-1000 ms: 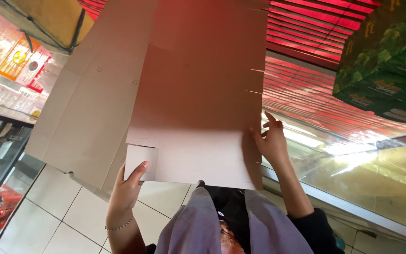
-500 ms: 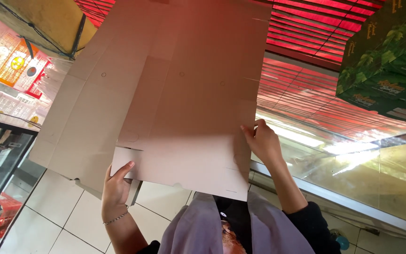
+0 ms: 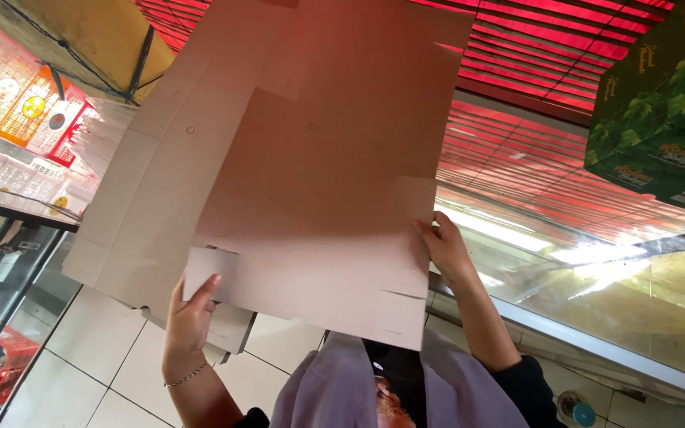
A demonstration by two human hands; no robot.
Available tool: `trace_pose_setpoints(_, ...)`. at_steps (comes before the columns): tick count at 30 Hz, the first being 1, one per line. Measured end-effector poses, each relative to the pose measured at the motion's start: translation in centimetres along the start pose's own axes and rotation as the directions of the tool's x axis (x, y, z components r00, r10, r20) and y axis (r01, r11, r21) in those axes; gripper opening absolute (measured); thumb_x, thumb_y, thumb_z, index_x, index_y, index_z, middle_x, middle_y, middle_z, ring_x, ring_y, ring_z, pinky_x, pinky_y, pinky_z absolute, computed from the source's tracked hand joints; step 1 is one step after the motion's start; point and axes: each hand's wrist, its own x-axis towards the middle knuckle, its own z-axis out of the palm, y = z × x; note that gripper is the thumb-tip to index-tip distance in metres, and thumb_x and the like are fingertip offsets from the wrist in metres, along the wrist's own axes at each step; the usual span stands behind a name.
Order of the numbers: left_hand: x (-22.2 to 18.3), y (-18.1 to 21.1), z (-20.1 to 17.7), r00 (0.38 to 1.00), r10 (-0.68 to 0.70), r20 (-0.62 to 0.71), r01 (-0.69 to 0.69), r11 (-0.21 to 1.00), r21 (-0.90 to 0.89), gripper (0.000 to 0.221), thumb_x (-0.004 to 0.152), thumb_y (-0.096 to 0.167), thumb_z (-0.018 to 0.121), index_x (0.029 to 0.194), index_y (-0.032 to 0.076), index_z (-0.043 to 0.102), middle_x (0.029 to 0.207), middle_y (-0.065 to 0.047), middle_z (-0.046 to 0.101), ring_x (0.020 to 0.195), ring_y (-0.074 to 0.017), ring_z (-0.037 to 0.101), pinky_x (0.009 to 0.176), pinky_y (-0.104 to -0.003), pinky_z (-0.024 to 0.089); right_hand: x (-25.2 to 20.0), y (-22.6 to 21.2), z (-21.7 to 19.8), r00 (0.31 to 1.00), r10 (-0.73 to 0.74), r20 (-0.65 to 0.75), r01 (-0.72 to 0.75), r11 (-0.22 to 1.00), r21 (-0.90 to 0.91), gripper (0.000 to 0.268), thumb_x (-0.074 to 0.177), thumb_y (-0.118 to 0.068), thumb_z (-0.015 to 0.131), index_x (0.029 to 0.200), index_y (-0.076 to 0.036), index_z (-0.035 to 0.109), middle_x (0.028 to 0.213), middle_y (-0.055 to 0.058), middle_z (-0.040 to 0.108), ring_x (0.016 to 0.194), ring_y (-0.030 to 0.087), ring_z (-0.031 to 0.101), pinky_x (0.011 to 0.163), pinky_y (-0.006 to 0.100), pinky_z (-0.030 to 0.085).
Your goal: The person assembles a flat cardboard box by folding the side panels and tucking the flaps into slots to form a rectangular container. They then place a green branded bakery box inside the assembled container and stack it with other boxes.
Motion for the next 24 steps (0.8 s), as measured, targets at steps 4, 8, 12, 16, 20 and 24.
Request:
trace_pose_setpoints(4, -0.2, -2.4, -0.5, 0.996, -0.089, 0.000, 0.081, 0.909, 0.410, 0.037, 0.100, 0.020, 0.063, 0.133, 0.003, 0.061, 0.109, -0.001, 0.065, 0.099, -0.0146, 0.054, 0.085, -0.034, 0.044, 1.0, 0.2, -1.2, 0.979, -0.109, -0.172, 0.085, 0.986, -0.142, 0.030, 0.103, -0.024, 0.060, 0.124, -0.003, 0.061, 0.089, 0.009, 0.070, 0.077, 0.011, 0.059, 0.066, 0.028, 0.049)
trace_pose_setpoints(8, -1.9, -3.8, 2.4, 0.973, 0.004, 0.231, -0.128, 0.841, 0.525, 0.039, 0.099, 0.027, 0.065, 0.124, -0.003, 0.065, 0.099, -0.006, 0.070, 0.094, -0.0132, 0.060, 0.090, -0.030, 0.050, 0.7, -1.1, -4.4, 0.957, -0.229, -0.181, 0.187, 0.957, -0.220, 0.028, 0.104, -0.021, 0.059, 0.124, -0.003, 0.064, 0.082, 0.003, 0.064, 0.070, 0.007, 0.050, 0.061, 0.027, 0.044)
trace_pose_setpoints(12, -2.1, -3.9, 2.2, 0.972, -0.012, 0.234, -0.093, 0.895, 0.435, 0.041, 0.100, 0.029, 0.063, 0.126, -0.003, 0.065, 0.101, -0.005, 0.071, 0.095, -0.0105, 0.060, 0.090, -0.027, 0.049, 0.7, 0.1, -5.0, 0.957, -0.265, -0.113, 0.243, 0.953, -0.181, 0.026, 0.105, -0.022, 0.062, 0.122, -0.002, 0.066, 0.081, -0.003, 0.054, 0.069, 0.006, 0.040, 0.059, 0.027, 0.037)
trace_pose_setpoints(16, -0.5, -4.4, -0.4, 0.998, -0.055, 0.023, 0.042, 0.926, 0.375, 0.039, 0.099, 0.028, 0.065, 0.124, -0.002, 0.069, 0.099, -0.005, 0.070, 0.089, -0.0129, 0.059, 0.082, -0.029, 0.048, -0.9, 0.3, -1.9, 0.980, -0.147, -0.132, 0.116, 0.968, -0.223, 0.030, 0.103, -0.024, 0.060, 0.123, -0.002, 0.065, 0.072, -0.002, 0.052, 0.063, 0.008, 0.037, 0.055, 0.029, 0.034)
trace_pose_setpoints(20, -1.1, -0.2, 1.0, 0.999, -0.024, -0.044, 0.035, 0.962, 0.271, 0.034, 0.095, 0.024, 0.063, 0.121, 0.002, 0.068, 0.094, 0.002, 0.069, 0.083, -0.0078, 0.058, 0.074, -0.026, 0.047, -2.0, 0.1, 0.1, 0.969, -0.220, -0.111, 0.192, 0.956, -0.220, 0.031, 0.104, -0.024, 0.059, 0.124, 0.000, 0.063, 0.073, -0.002, 0.049, 0.065, 0.008, 0.037, 0.057, 0.028, 0.036)
trace_pose_setpoints(24, 0.4, -3.2, -1.7, 1.000, -0.005, -0.024, 0.013, 0.947, 0.320, 0.031, 0.103, 0.024, 0.067, 0.116, -0.004, 0.071, 0.084, 0.000, 0.053, 0.073, -0.0118, 0.039, 0.065, -0.029, 0.035, -3.9, -2.4, 0.9, 0.951, -0.266, -0.157, 0.222, 0.943, -0.248, 0.031, 0.104, -0.022, 0.059, 0.125, 0.000, 0.062, 0.073, -0.002, 0.050, 0.065, 0.008, 0.037, 0.057, 0.028, 0.037)
